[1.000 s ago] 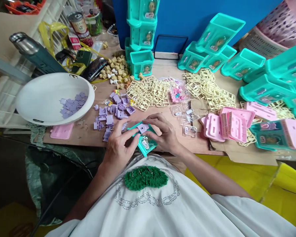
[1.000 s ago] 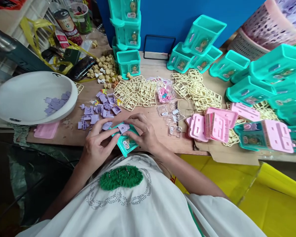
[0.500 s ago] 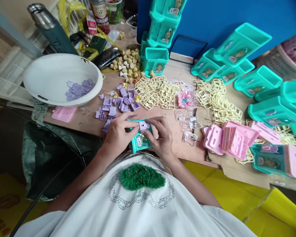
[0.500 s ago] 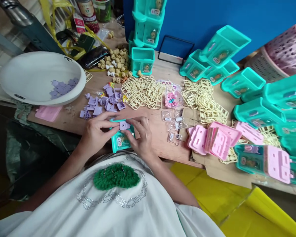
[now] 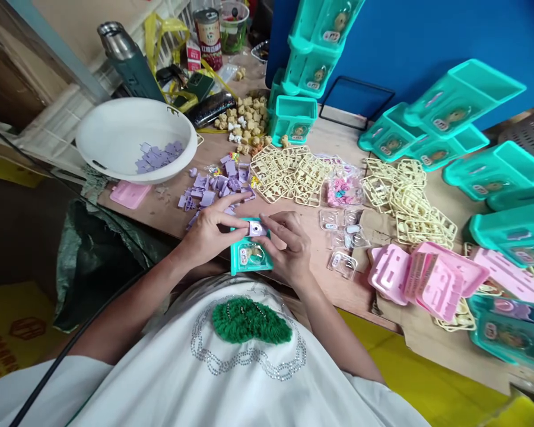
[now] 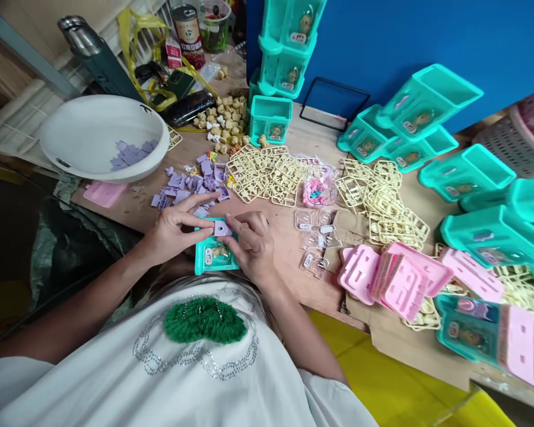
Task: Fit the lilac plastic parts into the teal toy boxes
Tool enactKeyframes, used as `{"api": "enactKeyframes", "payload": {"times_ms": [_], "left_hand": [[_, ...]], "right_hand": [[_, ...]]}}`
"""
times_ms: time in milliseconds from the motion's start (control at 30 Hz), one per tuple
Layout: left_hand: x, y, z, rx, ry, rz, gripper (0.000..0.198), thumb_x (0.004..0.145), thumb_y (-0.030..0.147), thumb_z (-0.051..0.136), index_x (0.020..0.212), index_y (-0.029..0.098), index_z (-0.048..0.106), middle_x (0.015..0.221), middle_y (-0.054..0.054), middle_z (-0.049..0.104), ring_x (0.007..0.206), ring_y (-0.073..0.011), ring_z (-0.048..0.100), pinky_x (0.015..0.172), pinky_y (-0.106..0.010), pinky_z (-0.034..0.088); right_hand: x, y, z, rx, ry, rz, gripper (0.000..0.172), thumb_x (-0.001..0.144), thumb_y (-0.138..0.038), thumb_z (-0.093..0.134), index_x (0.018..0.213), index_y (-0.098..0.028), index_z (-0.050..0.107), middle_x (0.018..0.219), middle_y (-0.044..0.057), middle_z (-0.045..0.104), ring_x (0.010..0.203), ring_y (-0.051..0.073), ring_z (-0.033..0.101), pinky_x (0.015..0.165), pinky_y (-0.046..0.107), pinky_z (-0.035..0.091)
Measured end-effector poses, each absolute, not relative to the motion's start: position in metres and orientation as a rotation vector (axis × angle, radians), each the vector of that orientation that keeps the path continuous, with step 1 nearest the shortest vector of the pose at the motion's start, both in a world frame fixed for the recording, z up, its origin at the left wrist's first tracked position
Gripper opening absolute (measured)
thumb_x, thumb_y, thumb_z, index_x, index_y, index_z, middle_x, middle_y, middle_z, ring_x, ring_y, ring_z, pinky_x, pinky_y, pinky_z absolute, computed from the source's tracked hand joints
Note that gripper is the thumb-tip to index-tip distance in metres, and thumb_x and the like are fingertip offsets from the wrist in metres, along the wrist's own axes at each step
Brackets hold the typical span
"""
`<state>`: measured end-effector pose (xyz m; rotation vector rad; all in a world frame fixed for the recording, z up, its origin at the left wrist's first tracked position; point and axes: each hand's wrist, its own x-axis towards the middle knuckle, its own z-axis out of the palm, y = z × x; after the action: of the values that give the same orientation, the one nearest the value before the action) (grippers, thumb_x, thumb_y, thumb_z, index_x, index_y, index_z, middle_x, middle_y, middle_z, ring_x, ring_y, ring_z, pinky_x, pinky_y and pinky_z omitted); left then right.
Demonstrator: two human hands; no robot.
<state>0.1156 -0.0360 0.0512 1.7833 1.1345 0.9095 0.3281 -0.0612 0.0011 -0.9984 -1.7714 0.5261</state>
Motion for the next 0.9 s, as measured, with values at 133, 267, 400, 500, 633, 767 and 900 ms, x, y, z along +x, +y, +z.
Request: {"api": "enactKeyframes", "payload": {"times_ms": [133, 267, 400, 500, 633, 767, 900], "left_hand": [[0.117, -0.038, 0.049, 1.741, 1.125, 0.892, 0.019, 0.088, 0.02, 0.074, 0.1, 0.026, 0.088, 0.151, -0.009, 0.067, 0.136, -0.0291, 0.068, 0.117, -0.049, 0.056], [0.124, -0.045, 0.045, 1.753, 1.184, 0.98, 0.019, 0.089, 0.018, 0.071, 0.096, 0.025, 0.087, 0.141, -0.009, 0.074, 0.128, -0.0262, 0.073, 0.112, -0.043, 0.06], [0.125, -0.05, 0.043, 1.804, 1.243, 1.103, 0.014, 0.09, 0.019, 0.071, 0.088, 0.022, 0.084, 0.129, -0.011, 0.078, 0.117, -0.0247, 0.077, 0.108, -0.043, 0.062], [0.118, -0.054, 0.038, 1.734, 1.164, 1.094, 0.012, 0.093, 0.03, 0.073, 0.097, 0.02, 0.079, 0.136, -0.014, 0.073, 0.127, -0.027, 0.073, 0.112, -0.043, 0.058], [0.111, -0.062, 0.024, 1.691, 1.096, 1.057, 0.081, 0.072, 0.051, 0.094, 0.138, 0.024, 0.057, 0.15, -0.019, 0.062, 0.139, -0.0341, 0.064, 0.115, -0.046, 0.056], [0.119, -0.069, 0.013, 1.856, 1.124, 0.994, 0.092, 0.077, 0.046, 0.09, 0.153, 0.023, 0.044, 0.148, -0.017, 0.064, 0.138, -0.034, 0.064, 0.115, -0.048, 0.055], [0.128, -0.072, 0.01, 1.895, 1.173, 1.056, 0.077, 0.085, 0.039, 0.08, 0.151, 0.02, 0.045, 0.146, -0.017, 0.064, 0.137, -0.0335, 0.063, 0.116, -0.049, 0.053]], "right_hand": [[0.331, -0.058, 0.0, -0.981, -1.783, 0.501, 0.034, 0.1, -0.033, 0.073, 0.133, -0.032, 0.075, 0.101, 0.008, 0.071, 0.095, 0.026, 0.066, 0.08, 0.046, 0.056], [0.332, -0.056, 0.004, -0.875, -1.816, 0.492, 0.04, 0.101, -0.026, 0.071, 0.14, -0.033, 0.07, 0.104, 0.008, 0.071, 0.097, 0.026, 0.066, 0.082, 0.046, 0.055], [0.334, -0.053, 0.009, -0.877, -1.864, 0.549, 0.038, 0.102, -0.025, 0.07, 0.139, -0.033, 0.071, 0.108, 0.008, 0.071, 0.101, 0.026, 0.064, 0.086, 0.048, 0.055], [0.336, -0.052, 0.011, -0.906, -1.84, 0.622, 0.033, 0.102, -0.026, 0.07, 0.134, -0.031, 0.073, 0.11, 0.009, 0.071, 0.103, 0.026, 0.065, 0.086, 0.047, 0.056], [0.338, -0.052, 0.017, -0.951, -1.85, 0.685, 0.033, 0.102, -0.026, 0.068, 0.135, -0.029, 0.073, 0.113, 0.01, 0.071, 0.106, 0.027, 0.067, 0.088, 0.047, 0.059], [0.341, -0.051, 0.028, -0.922, -1.947, 0.743, 0.035, 0.105, -0.025, 0.063, 0.139, -0.028, 0.07, 0.121, 0.012, 0.071, 0.111, 0.026, 0.067, 0.094, 0.048, 0.059], [0.349, -0.045, 0.033, -0.997, -1.809, 0.813, 0.029, 0.101, -0.042, 0.071, 0.125, -0.026, 0.076, 0.109, 0.01, 0.074, 0.104, 0.026, 0.07, 0.089, 0.045, 0.061]]}}
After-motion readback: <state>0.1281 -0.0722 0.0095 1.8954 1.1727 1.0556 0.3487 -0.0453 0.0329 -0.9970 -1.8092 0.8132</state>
